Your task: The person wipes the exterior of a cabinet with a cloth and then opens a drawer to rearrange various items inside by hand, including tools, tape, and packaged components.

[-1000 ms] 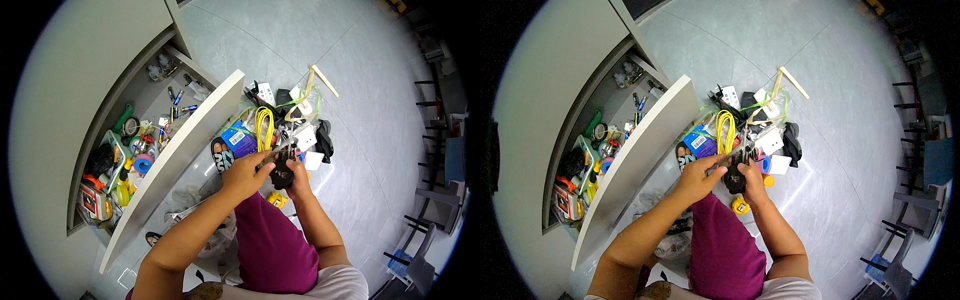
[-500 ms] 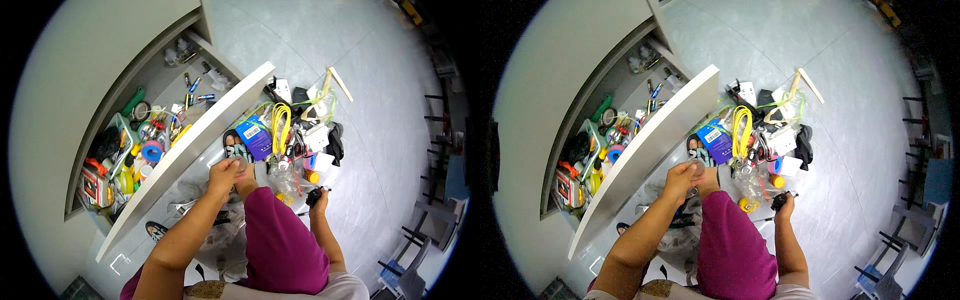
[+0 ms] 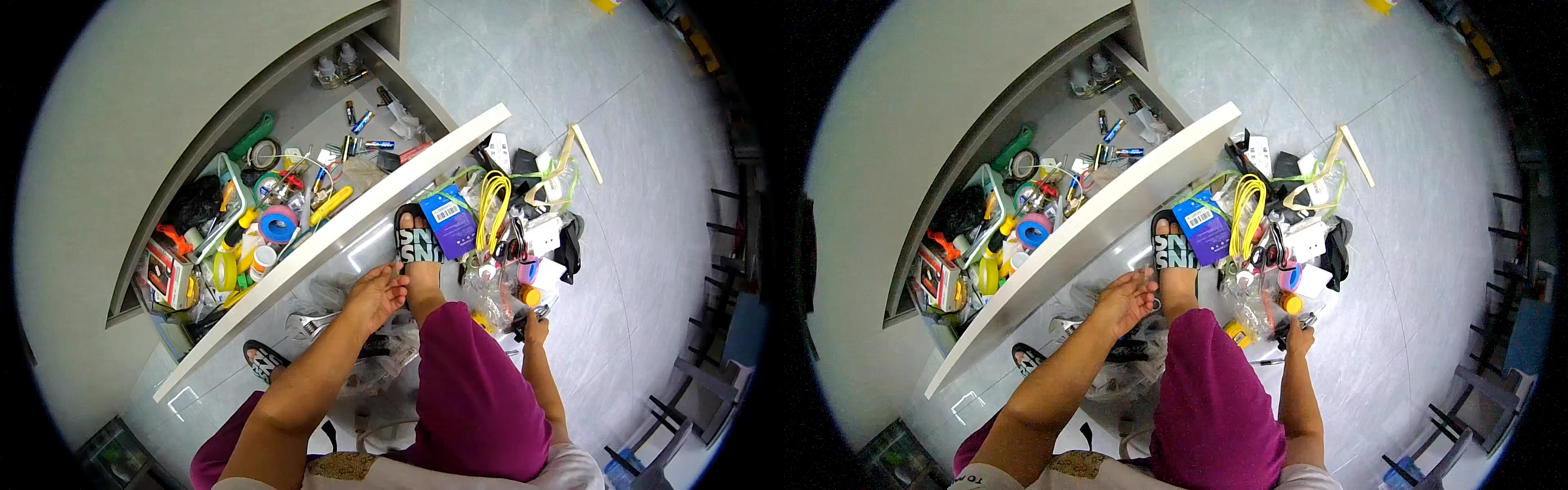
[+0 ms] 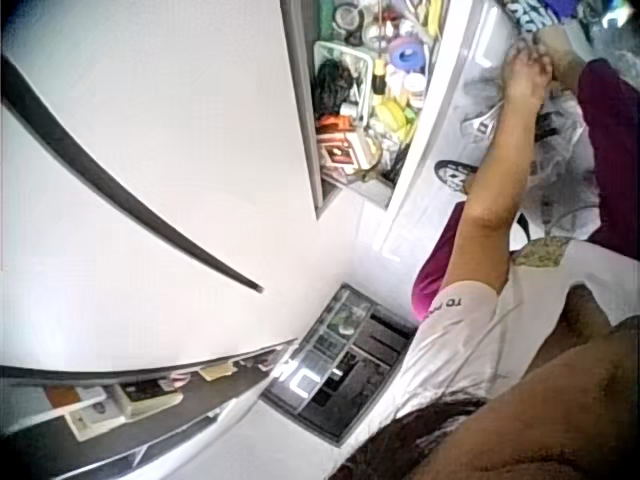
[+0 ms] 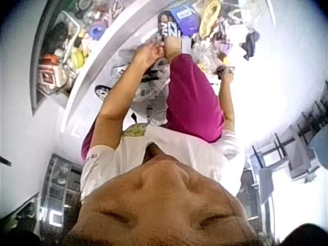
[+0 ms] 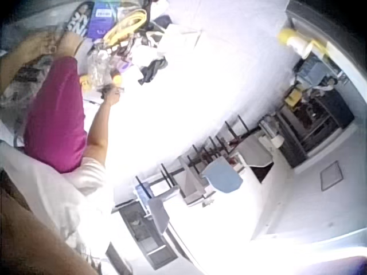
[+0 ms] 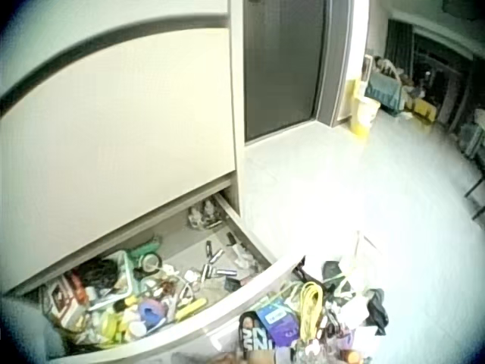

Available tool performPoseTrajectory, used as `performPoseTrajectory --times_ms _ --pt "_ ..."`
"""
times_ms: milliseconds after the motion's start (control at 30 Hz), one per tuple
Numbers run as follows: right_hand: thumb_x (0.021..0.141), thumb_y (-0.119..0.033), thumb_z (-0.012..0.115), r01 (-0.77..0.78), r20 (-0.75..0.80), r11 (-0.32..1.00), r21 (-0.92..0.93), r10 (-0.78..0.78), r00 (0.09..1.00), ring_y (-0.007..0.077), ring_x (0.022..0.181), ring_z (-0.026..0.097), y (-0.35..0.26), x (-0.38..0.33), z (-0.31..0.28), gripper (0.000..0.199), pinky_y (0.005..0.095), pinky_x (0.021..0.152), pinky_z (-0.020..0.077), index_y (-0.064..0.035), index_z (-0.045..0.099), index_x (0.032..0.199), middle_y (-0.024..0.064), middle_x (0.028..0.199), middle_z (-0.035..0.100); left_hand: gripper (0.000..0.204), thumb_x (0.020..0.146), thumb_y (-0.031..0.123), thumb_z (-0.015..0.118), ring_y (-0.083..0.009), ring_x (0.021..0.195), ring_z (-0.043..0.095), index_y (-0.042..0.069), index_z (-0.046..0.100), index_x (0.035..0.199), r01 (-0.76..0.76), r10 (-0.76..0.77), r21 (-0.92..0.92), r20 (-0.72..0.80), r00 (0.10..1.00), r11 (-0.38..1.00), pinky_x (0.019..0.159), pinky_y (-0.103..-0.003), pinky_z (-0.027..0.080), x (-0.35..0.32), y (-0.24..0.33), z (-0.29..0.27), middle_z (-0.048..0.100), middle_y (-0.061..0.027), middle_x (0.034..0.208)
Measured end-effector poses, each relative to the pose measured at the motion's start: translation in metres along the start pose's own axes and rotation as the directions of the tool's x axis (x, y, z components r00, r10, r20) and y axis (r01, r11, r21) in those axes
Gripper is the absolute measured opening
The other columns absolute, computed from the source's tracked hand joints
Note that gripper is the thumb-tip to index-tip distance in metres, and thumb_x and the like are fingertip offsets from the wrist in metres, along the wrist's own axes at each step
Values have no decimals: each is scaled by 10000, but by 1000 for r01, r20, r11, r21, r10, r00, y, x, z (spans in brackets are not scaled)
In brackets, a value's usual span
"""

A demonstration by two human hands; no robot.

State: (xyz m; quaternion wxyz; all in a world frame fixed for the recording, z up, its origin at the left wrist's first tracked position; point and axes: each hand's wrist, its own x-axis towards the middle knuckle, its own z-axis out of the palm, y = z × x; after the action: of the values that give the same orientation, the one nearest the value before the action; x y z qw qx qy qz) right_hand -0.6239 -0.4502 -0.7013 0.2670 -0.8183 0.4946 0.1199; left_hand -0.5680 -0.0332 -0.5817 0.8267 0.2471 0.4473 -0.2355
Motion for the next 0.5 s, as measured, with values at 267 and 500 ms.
performPoseTrajectory --times_ms 267,500 --pt "827 -48 605 644 -412 741 192 -534 738 279 1019 528 -118 -76 -29 429 388 919 411 -16 477 1235 145 1189 503 220 982 172 359 -66 506 344 88 538 1080 274 -210 -102 414 886 956 473 -211 310 -47 25 50 377 53 599" --pt "764 -21 683 765 245 107 635 -967 -68 247 960 605 -294 -209 -74 360 314 822 469 -38 633 1120 127 1060 628 187 964 269 417 -65 511 373 131 543 965 271 -264 53 463 846 961 466 -212 308 -76 44 109 415 52 612"
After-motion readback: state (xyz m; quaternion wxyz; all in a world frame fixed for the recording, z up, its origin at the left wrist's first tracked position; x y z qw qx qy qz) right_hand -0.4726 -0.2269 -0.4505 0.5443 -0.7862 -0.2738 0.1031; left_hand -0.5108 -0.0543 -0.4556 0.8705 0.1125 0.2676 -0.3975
